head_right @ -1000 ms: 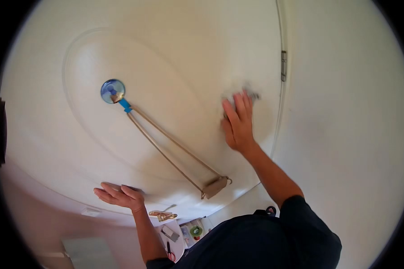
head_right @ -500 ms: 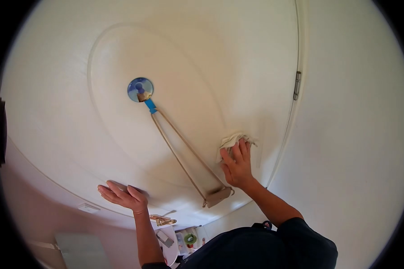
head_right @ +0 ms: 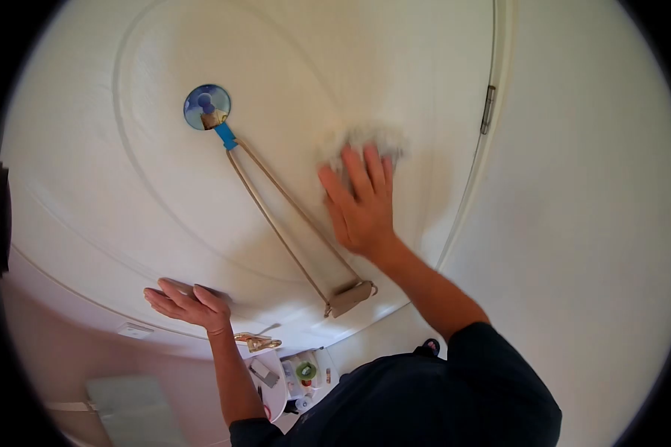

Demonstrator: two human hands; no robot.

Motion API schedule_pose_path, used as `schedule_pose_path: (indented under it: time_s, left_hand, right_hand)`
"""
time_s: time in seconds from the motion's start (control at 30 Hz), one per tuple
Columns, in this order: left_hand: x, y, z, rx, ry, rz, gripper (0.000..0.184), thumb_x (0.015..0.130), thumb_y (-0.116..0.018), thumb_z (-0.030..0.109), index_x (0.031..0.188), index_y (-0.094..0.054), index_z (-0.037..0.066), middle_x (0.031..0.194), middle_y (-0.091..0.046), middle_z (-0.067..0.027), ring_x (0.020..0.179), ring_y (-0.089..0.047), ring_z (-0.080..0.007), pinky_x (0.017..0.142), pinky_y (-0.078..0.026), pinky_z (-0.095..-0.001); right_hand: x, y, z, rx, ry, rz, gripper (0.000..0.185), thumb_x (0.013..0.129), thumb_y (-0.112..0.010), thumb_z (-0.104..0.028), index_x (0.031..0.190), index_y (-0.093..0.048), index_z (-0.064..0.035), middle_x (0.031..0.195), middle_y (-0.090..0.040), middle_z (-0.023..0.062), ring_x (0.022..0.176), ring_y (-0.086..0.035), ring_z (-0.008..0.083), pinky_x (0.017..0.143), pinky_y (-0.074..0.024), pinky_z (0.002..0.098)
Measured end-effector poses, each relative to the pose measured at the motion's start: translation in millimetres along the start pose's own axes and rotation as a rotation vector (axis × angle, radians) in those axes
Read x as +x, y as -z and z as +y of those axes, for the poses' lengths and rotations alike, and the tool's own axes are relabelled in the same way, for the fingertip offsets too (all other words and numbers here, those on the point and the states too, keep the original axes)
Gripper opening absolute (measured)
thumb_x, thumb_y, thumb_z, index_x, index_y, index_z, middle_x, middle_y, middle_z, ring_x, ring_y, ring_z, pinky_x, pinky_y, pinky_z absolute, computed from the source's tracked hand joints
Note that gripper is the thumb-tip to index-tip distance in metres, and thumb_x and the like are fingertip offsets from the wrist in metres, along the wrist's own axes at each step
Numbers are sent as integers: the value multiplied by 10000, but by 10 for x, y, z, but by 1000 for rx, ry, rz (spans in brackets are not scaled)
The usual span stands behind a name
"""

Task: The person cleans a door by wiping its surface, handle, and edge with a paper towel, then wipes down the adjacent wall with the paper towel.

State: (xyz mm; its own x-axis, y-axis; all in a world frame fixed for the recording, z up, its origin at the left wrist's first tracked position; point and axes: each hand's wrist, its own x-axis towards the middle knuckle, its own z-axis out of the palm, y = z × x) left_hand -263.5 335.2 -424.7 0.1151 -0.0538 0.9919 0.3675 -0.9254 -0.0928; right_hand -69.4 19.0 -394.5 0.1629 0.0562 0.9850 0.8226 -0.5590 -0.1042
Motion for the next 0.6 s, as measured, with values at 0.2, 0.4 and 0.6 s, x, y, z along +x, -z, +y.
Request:
schedule_pose_path:
  time_s: [0.2, 0.4, 0.6]
  left_hand:
    - [31, 15, 17, -27, -4, 0, 643, 1094, -433, 303, 1623, -347, -53, 1735, -129, -307, 1612, -142, -463, 1280, -112, -610]
    - [-13, 1, -3, -20, 13, -13, 652, 1085, -442, 307, 1625, -348, -47, 1737, -128, -304, 1612, -144, -463, 1279, -110, -613]
    - [-36, -4, -7, -7, 26, -11, 644, 1078, -448, 309, 1613, -370, -43, 1731, -144, -310, 1604, -162, -474, 1277, -123, -621]
  right_hand:
    - [-1609, 84, 1, -9, -3, -232, 378, 940, -703, -140, 1316, -732, -116, 1553, -462, 255, 1480, -395, 515, 1206, -285, 679]
    - [-613, 71, -135, 76, 3, -137, 423, 959, -693, -146, 1378, -700, -84, 1585, -478, 236, 1529, -347, 492, 1241, -218, 650]
    - [416, -32, -303, 99, 101, 2, 439, 984, -664, -275, 1389, -702, -108, 1629, -456, 219, 1550, -327, 466, 1265, -154, 621]
